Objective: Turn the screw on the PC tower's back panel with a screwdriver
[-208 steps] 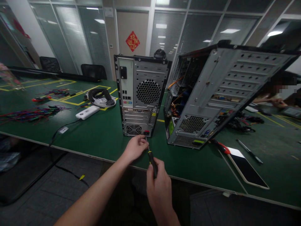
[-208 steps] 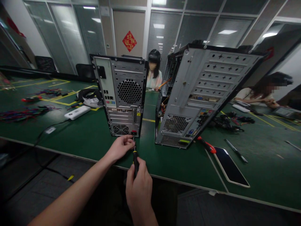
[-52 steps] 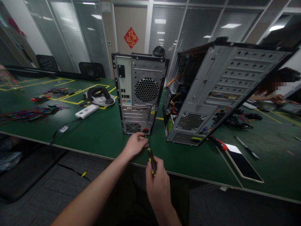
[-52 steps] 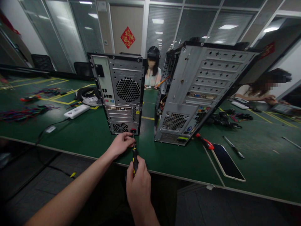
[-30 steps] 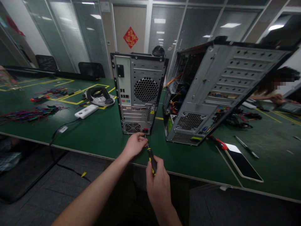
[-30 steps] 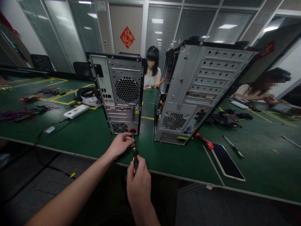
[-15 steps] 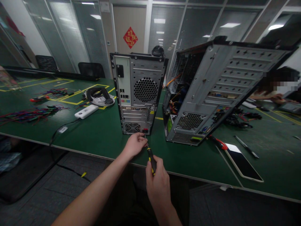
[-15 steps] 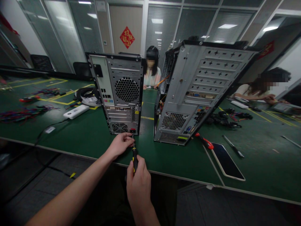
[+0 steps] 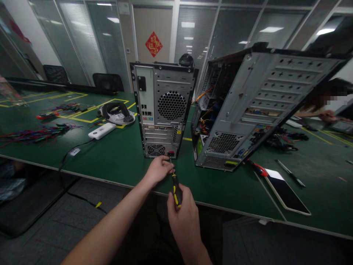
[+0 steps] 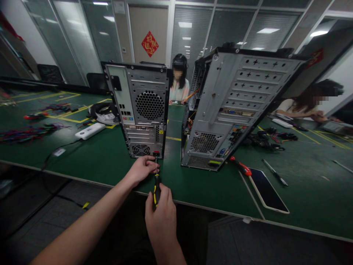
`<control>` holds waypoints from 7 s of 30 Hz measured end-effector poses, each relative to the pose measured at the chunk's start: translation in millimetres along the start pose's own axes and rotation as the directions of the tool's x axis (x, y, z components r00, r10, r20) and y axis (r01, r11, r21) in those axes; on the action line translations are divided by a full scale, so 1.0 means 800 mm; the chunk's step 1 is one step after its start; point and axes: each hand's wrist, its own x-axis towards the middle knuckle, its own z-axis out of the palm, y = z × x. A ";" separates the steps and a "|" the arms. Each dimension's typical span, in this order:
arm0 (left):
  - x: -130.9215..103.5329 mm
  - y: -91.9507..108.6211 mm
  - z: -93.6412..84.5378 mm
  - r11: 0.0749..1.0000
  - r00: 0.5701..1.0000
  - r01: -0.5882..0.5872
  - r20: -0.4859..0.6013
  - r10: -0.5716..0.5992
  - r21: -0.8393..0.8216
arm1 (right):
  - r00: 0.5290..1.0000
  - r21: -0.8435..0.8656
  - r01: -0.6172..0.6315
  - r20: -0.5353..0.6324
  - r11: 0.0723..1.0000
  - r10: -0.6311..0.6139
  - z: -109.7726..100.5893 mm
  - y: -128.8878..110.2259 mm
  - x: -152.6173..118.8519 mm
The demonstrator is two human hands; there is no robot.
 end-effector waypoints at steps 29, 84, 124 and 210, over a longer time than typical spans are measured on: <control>0.005 -0.011 -0.005 0.991 0.992 -0.095 -0.074 0.102 0.092 | 0.999 -0.063 0.044 -0.014 0.997 -0.045 -0.011 0.000 -0.005; -0.003 0.012 -0.006 0.979 0.996 0.082 0.058 -0.072 -0.186 | 0.958 -0.100 0.278 -0.051 0.955 -0.284 0.001 -0.009 -0.010; -0.008 0.017 -0.003 0.972 0.995 0.101 0.041 -0.094 -0.213 | 0.896 -0.103 0.389 -0.189 0.915 -0.402 -0.018 0.005 0.003; -0.008 0.024 -0.005 0.918 0.988 0.149 0.014 -0.154 -0.369 | 0.904 0.219 0.197 -0.418 0.956 -0.090 0.010 0.051 -0.005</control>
